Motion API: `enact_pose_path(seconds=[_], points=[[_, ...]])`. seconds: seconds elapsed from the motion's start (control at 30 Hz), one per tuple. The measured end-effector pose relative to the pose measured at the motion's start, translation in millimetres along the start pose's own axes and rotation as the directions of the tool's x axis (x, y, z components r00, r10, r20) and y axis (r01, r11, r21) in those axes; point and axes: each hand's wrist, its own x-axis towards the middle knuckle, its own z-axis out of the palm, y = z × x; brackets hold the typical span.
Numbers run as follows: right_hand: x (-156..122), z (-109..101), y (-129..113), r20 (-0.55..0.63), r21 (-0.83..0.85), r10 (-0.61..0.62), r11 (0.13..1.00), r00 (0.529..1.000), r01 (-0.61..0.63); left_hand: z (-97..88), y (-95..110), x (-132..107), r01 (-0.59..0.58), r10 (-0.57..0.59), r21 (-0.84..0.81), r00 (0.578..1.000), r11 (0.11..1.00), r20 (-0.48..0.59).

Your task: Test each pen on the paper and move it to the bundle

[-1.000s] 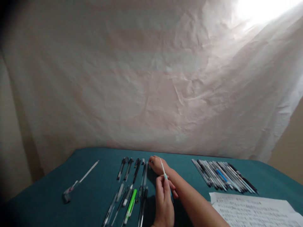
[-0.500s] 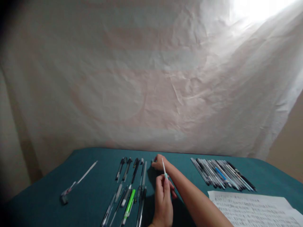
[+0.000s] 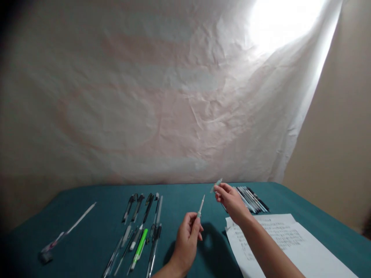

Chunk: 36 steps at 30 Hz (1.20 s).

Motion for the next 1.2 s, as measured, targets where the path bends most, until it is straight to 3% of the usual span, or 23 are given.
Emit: enact_pose_path(seconds=[0.1, 0.23, 0.53, 1.2], points=[[-15, -6, -15, -0.035, 0.056, -0.062, 0.996, 0.997, 0.063, 2.2, 1, -4, -0.021, 0.02, 0.031, 0.999, 0.999, 0.034], [-25, -3, -25, -0.024, -0.018, -0.112, 0.994, 0.993, 0.111, 4.7, 5, -7, -0.04, 0.035, 0.068, 0.997, 0.997, 0.07], [-28, -4, -33, 0.009, -0.064, -0.111, 0.992, 0.994, 0.111, 4.6, 4, -4, -0.039, 0.032, 0.09, 0.996, 0.995, 0.086], [-31, 7, -19, 0.202, -0.155, -0.049, 0.985, 0.978, 0.082, 5.0, 8, -3, -0.017, 0.013, 0.048, 0.996, 0.999, 0.093]])
